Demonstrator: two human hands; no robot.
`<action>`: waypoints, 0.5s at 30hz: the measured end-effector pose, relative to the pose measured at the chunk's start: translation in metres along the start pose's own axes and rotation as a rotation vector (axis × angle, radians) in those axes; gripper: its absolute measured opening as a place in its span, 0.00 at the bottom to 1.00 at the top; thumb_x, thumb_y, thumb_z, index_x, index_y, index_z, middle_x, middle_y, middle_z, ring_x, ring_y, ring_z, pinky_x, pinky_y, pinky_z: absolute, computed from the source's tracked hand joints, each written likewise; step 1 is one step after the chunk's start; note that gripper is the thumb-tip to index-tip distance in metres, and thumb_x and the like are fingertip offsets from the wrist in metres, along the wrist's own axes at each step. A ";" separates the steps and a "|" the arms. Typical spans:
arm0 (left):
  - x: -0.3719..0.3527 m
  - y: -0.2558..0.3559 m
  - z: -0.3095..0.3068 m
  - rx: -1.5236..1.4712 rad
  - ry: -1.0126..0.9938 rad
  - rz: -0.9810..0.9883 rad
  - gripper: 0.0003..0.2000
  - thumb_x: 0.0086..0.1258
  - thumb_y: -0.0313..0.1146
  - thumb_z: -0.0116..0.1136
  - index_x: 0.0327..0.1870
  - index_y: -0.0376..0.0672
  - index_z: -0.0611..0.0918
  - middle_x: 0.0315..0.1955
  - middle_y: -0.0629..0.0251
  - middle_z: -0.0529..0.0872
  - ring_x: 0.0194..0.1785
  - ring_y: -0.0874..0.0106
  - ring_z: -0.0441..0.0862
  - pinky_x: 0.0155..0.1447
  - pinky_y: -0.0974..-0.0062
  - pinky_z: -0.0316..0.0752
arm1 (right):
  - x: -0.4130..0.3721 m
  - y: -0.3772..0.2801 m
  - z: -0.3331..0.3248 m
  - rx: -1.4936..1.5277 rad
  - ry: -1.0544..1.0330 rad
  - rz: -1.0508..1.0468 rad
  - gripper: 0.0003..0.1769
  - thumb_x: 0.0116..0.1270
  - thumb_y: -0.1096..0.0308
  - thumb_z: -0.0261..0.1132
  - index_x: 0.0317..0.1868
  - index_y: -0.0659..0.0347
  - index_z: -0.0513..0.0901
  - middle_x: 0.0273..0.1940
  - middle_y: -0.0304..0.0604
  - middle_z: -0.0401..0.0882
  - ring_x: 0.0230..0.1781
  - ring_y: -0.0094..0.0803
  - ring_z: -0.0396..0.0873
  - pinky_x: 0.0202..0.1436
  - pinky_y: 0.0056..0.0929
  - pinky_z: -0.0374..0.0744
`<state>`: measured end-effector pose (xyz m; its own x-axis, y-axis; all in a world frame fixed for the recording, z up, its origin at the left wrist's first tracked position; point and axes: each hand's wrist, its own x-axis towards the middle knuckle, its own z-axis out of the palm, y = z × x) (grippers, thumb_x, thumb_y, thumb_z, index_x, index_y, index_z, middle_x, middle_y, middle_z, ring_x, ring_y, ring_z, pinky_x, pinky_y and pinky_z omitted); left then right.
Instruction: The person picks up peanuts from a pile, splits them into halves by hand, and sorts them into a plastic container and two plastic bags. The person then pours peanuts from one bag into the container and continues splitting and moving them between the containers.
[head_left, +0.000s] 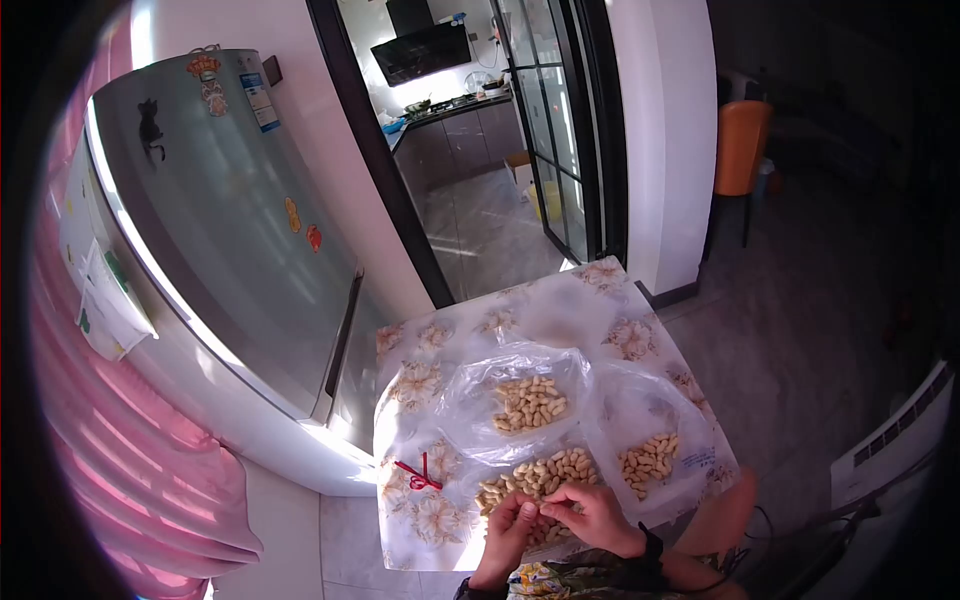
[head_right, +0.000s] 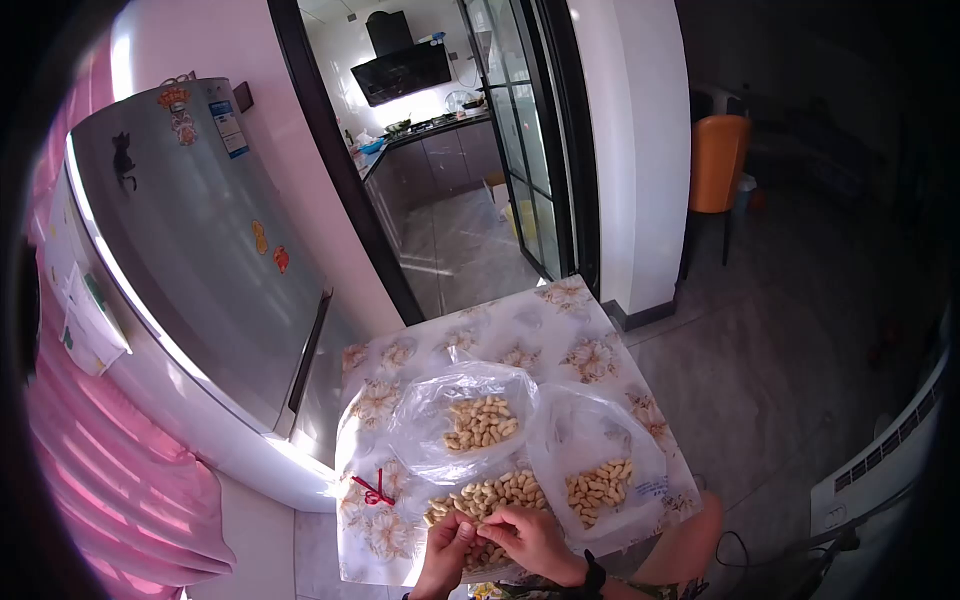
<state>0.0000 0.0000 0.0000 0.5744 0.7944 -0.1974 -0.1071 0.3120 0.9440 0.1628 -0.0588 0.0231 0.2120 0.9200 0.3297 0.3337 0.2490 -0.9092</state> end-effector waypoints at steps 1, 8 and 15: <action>0.000 -0.001 -0.001 -0.015 0.006 0.008 0.10 0.79 0.40 0.54 0.41 0.42 0.76 0.29 0.72 0.82 0.32 0.84 0.75 0.37 0.84 0.71 | 0.000 0.000 0.000 -0.004 -0.005 -0.003 0.08 0.67 0.65 0.70 0.38 0.62 0.84 0.29 0.45 0.84 0.28 0.34 0.84 0.31 0.30 0.79; 0.003 -0.010 0.001 0.059 0.028 0.143 0.10 0.80 0.39 0.54 0.37 0.43 0.76 0.28 0.74 0.80 0.32 0.85 0.73 0.36 0.86 0.68 | -0.001 0.002 -0.004 -0.010 -0.041 0.003 0.09 0.67 0.65 0.70 0.38 0.62 0.84 0.28 0.45 0.83 0.27 0.36 0.83 0.30 0.30 0.77; 0.000 0.010 0.005 -0.053 0.020 0.029 0.12 0.81 0.43 0.51 0.44 0.42 0.77 0.29 0.73 0.79 0.29 0.85 0.71 0.34 0.85 0.67 | 0.005 -0.009 -0.001 0.088 0.077 0.067 0.07 0.64 0.70 0.73 0.39 0.64 0.86 0.33 0.42 0.87 0.31 0.25 0.84 0.36 0.24 0.80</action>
<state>0.0033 0.0000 0.0106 0.5541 0.8137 -0.1757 -0.1665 0.3152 0.9343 0.1619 -0.0567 0.0328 0.3020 0.9103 0.2832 0.2350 0.2168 -0.9475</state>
